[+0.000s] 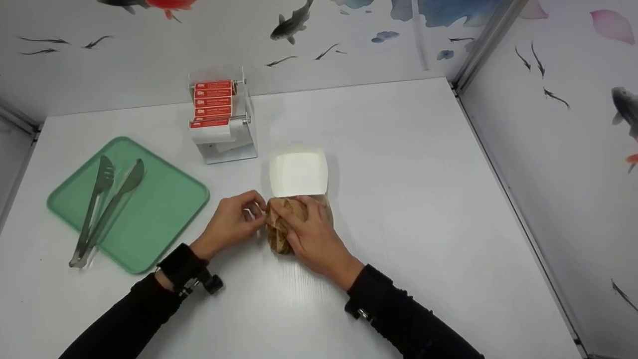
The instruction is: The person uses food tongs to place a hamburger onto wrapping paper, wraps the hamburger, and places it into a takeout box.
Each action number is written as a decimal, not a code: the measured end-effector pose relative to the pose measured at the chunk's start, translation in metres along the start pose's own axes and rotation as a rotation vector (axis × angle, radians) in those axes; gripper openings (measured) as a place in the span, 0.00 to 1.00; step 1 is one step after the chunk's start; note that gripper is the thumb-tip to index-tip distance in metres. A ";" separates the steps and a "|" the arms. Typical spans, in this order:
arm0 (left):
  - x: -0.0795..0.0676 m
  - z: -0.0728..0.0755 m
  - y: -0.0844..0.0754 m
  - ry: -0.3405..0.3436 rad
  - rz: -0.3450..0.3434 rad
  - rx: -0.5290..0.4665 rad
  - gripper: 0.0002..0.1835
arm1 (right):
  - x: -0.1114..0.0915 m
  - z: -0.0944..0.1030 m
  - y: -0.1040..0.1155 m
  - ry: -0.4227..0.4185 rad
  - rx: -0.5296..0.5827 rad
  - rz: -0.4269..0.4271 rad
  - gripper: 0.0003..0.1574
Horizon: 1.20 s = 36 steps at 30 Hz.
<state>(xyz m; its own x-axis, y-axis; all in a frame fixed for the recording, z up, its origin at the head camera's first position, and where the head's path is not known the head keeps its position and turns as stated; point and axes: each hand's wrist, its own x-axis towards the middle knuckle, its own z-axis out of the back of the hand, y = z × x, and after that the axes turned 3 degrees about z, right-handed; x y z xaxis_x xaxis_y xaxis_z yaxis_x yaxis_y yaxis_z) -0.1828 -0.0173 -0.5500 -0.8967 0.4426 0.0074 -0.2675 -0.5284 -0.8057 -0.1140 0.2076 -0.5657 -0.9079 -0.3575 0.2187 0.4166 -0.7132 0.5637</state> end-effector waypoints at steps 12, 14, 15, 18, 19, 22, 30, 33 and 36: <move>0.009 -0.001 0.002 -0.012 0.194 -0.184 0.04 | -0.002 -0.003 -0.001 0.025 0.031 0.006 0.42; 0.011 -0.003 0.002 -0.027 0.152 -0.101 0.03 | -0.002 -0.003 -0.001 0.016 0.034 0.019 0.41; 0.013 -0.003 0.001 -0.027 0.128 -0.057 0.03 | -0.002 -0.003 -0.001 0.010 0.034 0.026 0.41; 0.015 -0.004 -0.001 -0.019 0.045 0.095 0.04 | -0.002 -0.003 -0.002 -0.003 0.035 0.047 0.41; 0.015 -0.004 -0.001 -0.014 0.018 0.146 0.04 | -0.002 -0.002 -0.002 -0.002 0.035 0.049 0.41; 0.016 -0.003 0.000 0.013 -0.046 0.286 0.06 | -0.002 -0.002 -0.002 0.016 0.037 0.039 0.41; 0.015 -0.006 0.002 0.063 -0.139 0.449 0.07 | -0.002 -0.002 -0.002 0.038 0.020 0.041 0.37; 0.013 -0.006 -0.001 0.070 -0.114 0.397 0.05 | -0.002 -0.002 -0.002 0.020 0.014 0.055 0.36; 0.010 -0.002 -0.004 0.117 -0.048 0.268 0.07 | -0.003 -0.002 -0.002 0.014 0.017 0.050 0.37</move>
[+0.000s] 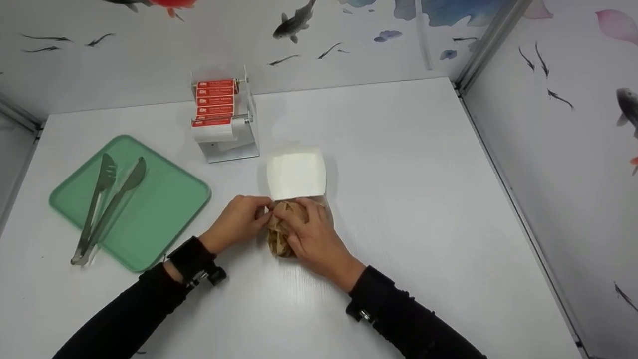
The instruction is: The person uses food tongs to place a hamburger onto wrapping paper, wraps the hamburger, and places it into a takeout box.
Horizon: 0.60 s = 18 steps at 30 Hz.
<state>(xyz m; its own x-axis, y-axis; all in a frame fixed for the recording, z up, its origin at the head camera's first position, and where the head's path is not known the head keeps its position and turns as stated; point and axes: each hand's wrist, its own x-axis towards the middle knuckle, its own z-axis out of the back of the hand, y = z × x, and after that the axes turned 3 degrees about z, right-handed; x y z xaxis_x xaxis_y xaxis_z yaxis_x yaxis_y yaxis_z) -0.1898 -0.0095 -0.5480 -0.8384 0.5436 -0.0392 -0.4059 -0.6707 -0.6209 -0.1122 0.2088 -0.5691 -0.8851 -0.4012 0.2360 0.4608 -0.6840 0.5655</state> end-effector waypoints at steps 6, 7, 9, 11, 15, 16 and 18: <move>-0.012 0.014 0.000 0.237 0.172 -0.326 0.23 | 0.000 0.001 0.002 0.009 -0.025 -0.016 0.36; -0.014 0.014 -0.001 0.266 0.182 -0.356 0.24 | 0.000 0.001 0.002 0.012 -0.031 -0.019 0.35; -0.017 0.013 -0.004 0.300 0.196 -0.387 0.24 | -0.001 0.001 0.002 0.012 -0.047 -0.020 0.33; -0.019 0.011 -0.008 0.308 0.207 -0.416 0.22 | -0.001 0.001 0.002 0.007 -0.064 -0.010 0.33; -0.021 0.008 -0.011 0.310 0.233 -0.499 0.15 | -0.002 0.000 0.003 0.011 -0.095 0.013 0.36; -0.022 0.007 -0.009 0.318 0.235 -0.530 0.14 | -0.002 0.000 0.003 0.018 -0.101 0.014 0.38; -0.023 0.005 -0.006 0.328 0.247 -0.592 0.13 | -0.001 0.001 0.004 0.039 -0.107 0.013 0.41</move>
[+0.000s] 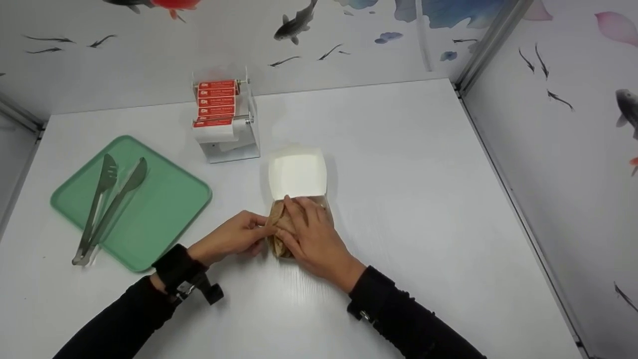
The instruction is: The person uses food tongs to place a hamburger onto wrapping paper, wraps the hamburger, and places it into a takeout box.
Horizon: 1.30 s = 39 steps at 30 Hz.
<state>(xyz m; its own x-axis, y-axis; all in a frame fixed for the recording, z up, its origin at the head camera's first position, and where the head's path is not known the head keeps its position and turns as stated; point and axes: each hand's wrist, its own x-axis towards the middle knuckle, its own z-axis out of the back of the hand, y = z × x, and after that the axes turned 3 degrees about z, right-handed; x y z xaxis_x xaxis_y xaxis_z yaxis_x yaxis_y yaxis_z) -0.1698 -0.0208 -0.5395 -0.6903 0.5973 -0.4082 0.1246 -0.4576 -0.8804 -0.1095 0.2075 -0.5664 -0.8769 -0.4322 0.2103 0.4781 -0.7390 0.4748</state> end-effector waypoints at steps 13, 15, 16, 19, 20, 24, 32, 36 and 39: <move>-0.002 -0.004 0.006 -0.046 0.020 -0.046 0.24 | 0.000 0.003 -0.001 0.046 0.014 0.000 0.51; -0.001 -0.004 0.006 -0.085 0.001 0.029 0.25 | 0.000 0.003 -0.001 0.051 0.015 -0.002 0.54; -0.001 -0.004 0.006 -0.106 -0.005 0.065 0.26 | 0.000 0.003 -0.001 0.053 0.015 -0.001 0.56; 0.000 -0.005 0.007 -0.174 -0.012 0.149 0.26 | 0.000 0.004 -0.002 0.060 0.024 0.000 0.57; 0.000 -0.006 0.008 -0.199 -0.013 0.174 0.25 | 0.001 0.004 -0.002 0.062 0.032 0.003 0.56; 0.003 -0.009 0.008 -0.297 -0.037 0.264 0.18 | 0.001 0.006 -0.002 0.062 0.034 0.036 0.54; 0.004 -0.014 0.006 -0.325 -0.090 0.369 0.11 | 0.001 0.005 -0.003 0.044 -0.082 0.094 0.56; 0.002 -0.013 0.006 -0.272 -0.118 0.370 0.14 | 0.002 0.005 -0.004 0.051 -0.086 0.097 0.60; 0.001 -0.012 0.007 -0.229 -0.140 0.400 0.18 | 0.002 0.005 -0.004 0.048 -0.080 0.108 0.59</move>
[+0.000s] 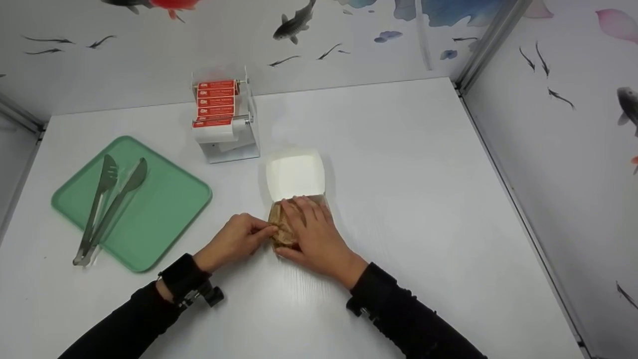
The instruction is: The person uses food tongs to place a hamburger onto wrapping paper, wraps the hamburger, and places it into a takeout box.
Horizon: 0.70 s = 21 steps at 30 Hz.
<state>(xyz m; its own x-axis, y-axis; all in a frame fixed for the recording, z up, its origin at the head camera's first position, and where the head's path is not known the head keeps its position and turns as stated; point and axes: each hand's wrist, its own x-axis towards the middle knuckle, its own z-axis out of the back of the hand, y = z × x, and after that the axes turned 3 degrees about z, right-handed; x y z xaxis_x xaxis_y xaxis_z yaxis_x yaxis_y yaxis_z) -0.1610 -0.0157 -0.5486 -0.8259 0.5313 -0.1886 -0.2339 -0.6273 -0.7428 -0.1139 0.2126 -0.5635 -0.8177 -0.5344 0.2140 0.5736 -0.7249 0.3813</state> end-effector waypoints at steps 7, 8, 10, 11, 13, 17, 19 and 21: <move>-0.001 0.002 0.002 0.119 -0.050 0.044 0.21 | 0.000 0.001 0.002 0.023 0.008 0.000 0.57; -0.001 0.002 0.002 0.127 -0.051 0.039 0.21 | 0.000 0.002 0.002 0.034 0.016 -0.008 0.57; -0.001 0.001 0.003 0.122 -0.041 0.035 0.20 | -0.001 0.003 0.002 0.055 0.057 -0.032 0.57; -0.001 0.000 0.003 0.110 -0.033 0.035 0.19 | -0.002 0.004 0.001 0.065 0.083 -0.048 0.57; -0.002 0.000 0.002 0.078 -0.005 0.032 0.17 | -0.003 0.004 0.001 0.067 0.135 -0.081 0.55; -0.004 -0.002 -0.001 -0.011 0.049 0.040 0.12 | -0.005 0.004 0.001 -0.001 0.130 -0.147 0.48; -0.004 -0.004 -0.003 -0.065 0.052 0.055 0.11 | -0.007 0.004 0.003 -0.043 0.077 -0.189 0.47; -0.006 -0.007 -0.004 -0.131 0.046 0.055 0.10 | -0.011 0.006 0.004 -0.066 0.026 -0.239 0.47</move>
<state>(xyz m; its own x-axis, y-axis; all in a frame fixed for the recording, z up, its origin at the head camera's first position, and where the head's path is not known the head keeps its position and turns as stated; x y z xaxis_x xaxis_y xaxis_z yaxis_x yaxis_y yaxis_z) -0.1520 -0.0122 -0.5488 -0.8956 0.4244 -0.1333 -0.2188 -0.6813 -0.6985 -0.1026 0.2180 -0.5589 -0.9319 -0.3187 0.1730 0.3627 -0.8156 0.4508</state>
